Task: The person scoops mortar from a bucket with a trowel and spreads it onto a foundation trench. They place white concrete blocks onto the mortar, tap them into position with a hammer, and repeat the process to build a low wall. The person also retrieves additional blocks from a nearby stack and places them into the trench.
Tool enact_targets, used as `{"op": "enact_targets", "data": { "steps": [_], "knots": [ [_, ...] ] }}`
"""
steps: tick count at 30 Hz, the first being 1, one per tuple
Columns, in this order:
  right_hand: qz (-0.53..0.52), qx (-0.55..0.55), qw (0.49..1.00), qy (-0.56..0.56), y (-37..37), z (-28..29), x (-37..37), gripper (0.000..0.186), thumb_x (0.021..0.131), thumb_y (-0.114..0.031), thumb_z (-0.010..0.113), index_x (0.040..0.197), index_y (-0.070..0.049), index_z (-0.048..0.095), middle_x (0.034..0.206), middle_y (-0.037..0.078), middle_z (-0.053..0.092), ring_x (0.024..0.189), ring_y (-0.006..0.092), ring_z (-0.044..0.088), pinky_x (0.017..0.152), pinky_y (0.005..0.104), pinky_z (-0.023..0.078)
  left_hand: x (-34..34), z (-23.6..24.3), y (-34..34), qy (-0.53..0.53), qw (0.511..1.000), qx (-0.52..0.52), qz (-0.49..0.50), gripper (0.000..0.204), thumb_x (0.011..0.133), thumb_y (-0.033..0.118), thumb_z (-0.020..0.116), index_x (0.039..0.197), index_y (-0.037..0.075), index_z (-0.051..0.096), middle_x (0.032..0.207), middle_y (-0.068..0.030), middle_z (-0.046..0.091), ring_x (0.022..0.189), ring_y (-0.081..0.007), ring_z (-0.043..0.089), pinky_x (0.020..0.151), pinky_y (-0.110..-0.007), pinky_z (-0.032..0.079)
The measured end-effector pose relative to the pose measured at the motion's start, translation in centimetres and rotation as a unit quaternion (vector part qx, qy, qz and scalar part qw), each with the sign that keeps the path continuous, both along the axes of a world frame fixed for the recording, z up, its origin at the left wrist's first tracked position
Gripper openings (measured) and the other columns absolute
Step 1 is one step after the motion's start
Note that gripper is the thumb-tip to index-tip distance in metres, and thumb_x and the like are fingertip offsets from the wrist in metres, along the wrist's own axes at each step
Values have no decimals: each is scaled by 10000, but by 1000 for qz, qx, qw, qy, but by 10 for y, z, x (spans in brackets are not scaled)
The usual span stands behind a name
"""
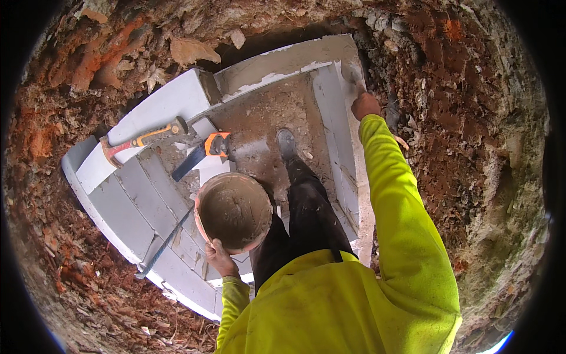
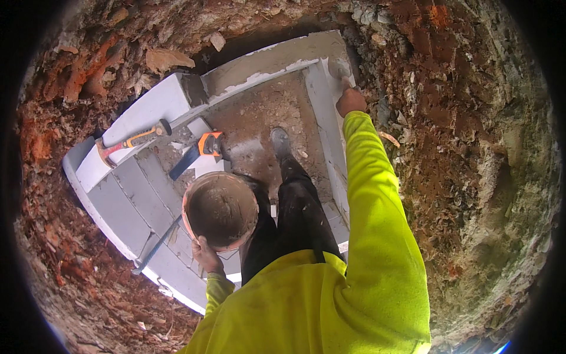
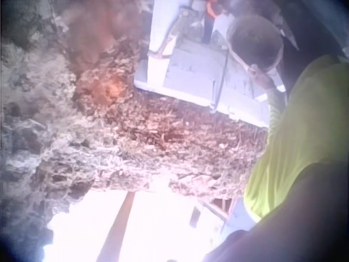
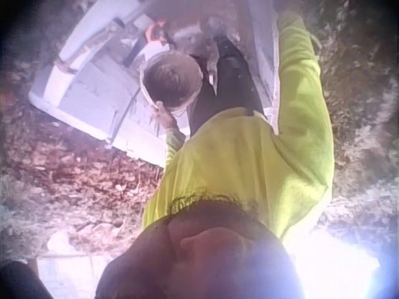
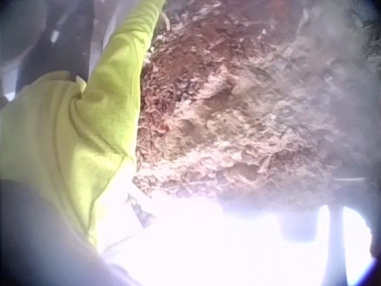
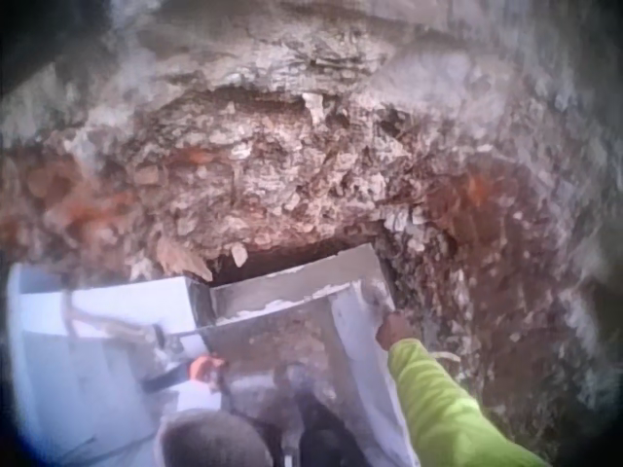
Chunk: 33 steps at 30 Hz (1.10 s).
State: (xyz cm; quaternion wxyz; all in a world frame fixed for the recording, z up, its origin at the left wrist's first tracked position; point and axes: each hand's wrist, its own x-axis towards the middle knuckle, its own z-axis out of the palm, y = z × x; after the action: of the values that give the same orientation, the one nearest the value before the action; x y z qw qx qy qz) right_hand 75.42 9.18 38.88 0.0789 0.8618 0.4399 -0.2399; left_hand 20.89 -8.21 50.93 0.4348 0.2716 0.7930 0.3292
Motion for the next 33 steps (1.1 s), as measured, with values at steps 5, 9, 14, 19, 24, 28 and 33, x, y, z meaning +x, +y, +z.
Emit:
{"op": "enact_targets", "data": {
  "steps": [5, 9, 14, 19, 24, 28, 33],
  "knots": [
    [-43, 26, 998, -32, -27, -16, -5, 689, 802, -122, 595, 1467, -157, 420, 974, 287, 670, 929, 435, 668, 836, 502, 545, 1, -6, -1, -9, 999, -32, 33, 220, 985, 219, 616, 832, 106, 508, 783, 53, 509, 701, -37, 430, 617, -212, 368],
    [10, 142, 990, -9, -32, -21, -15, 649, 770, -159, 643, 1401, -126, 492, 949, 300, 667, 872, 447, 669, 810, 502, 546, 4, -8, -2, -40, 997, -15, 57, 206, 985, 219, 616, 846, 100, 522, 779, 47, 519, 692, -37, 441, 613, -211, 379],
    [-12, 135, 987, 85, -42, -11, -32, 494, 771, -107, 651, 1254, -18, 602, 875, 297, 668, 873, 443, 670, 821, 471, 544, 1, -9, -5, -43, 996, -48, 54, 211, 980, 212, 618, 832, 97, 523, 783, 41, 536, 698, -38, 451, 635, -206, 391],
    [-29, 170, 978, 116, -24, 3, -66, 629, 785, -133, 682, 1393, -109, 523, 1000, 262, 684, 945, 434, 661, 849, 421, 537, -7, -16, -13, -30, 995, -51, 78, 238, 975, 198, 622, 788, 106, 507, 762, 45, 532, 673, -41, 446, 593, -204, 382],
    [12, 8, 899, 438, -66, 63, -158, 624, 789, 29, 649, 1390, -103, 549, 1175, 163, 691, 1029, 162, 660, 927, 278, 502, -6, -25, -23, -111, 982, -52, 147, 235, 952, 110, 617, 769, 107, 470, 655, 33, 465, 476, -86, 514, 449, -237, 403],
    [247, -150, 834, 469, -88, 89, -239, 540, 815, -43, 693, 1341, -34, 574, 1197, 201, 662, 1074, 256, 648, 957, 331, 493, -10, -35, -26, -157, 961, -55, 222, 189, 917, 61, 595, 761, 96, 495, 632, 23, 472, 455, -101, 510, 411, -260, 440],
    [477, -160, 773, 387, -82, 89, -335, 589, 825, -178, 724, 1360, -24, 530, 1282, 270, 585, 1161, 448, 559, 986, 416, 476, -23, -41, -44, -209, 927, -1, 311, 166, 863, 15, 594, 738, 85, 510, 644, 19, 501, 462, -92, 480, 385, -260, 418]
  ]
}}
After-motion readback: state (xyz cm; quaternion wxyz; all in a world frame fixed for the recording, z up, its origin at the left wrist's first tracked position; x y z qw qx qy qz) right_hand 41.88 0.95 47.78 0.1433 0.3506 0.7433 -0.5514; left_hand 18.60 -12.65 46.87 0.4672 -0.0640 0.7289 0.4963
